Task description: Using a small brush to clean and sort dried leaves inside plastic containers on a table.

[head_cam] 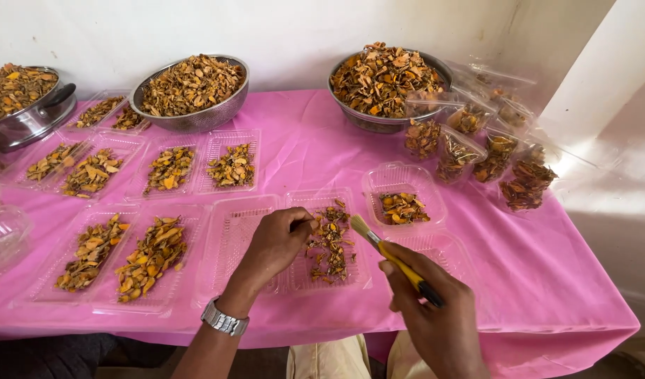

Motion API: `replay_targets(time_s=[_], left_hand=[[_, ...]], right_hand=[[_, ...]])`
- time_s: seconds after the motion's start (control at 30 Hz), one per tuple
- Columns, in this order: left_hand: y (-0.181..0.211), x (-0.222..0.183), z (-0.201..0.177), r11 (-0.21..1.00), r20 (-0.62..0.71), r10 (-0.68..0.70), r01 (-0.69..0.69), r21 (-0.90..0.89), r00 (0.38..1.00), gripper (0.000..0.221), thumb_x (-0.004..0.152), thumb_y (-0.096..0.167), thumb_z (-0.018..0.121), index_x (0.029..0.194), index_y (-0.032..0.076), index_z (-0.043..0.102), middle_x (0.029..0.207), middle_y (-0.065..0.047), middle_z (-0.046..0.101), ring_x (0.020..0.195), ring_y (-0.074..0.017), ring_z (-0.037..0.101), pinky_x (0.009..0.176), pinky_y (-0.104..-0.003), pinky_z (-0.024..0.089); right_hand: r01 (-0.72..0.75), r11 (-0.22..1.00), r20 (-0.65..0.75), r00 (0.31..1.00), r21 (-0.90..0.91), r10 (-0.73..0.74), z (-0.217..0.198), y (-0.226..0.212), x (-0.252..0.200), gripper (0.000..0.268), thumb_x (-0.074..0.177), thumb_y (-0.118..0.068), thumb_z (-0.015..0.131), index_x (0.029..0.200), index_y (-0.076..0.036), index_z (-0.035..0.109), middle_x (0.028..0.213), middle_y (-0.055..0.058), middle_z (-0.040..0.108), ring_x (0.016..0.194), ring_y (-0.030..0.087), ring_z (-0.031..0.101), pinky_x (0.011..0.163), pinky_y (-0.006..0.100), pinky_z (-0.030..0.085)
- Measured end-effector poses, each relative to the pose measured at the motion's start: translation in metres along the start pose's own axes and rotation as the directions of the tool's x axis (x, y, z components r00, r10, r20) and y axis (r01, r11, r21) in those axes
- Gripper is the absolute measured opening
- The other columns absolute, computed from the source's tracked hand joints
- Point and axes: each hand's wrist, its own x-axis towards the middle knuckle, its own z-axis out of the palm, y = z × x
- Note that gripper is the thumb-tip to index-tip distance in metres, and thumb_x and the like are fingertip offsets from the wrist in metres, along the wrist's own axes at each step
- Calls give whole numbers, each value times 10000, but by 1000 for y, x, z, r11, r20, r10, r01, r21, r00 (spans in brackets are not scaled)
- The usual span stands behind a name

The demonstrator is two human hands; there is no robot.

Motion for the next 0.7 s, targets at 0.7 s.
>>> replay_targets(time_s=[0.7], left_hand=[[10,-8,3,954,11,-30,32,-297,999,194,991,186,634,1044,125,810,728,-20,743,535,-68,588,469,-188,424]], right_hand=[[-136,972,-18,990,193,142,46,4,-2,316,893,-251,678,1150,-129,815,779,49,880,443,109,680,461,247,573]])
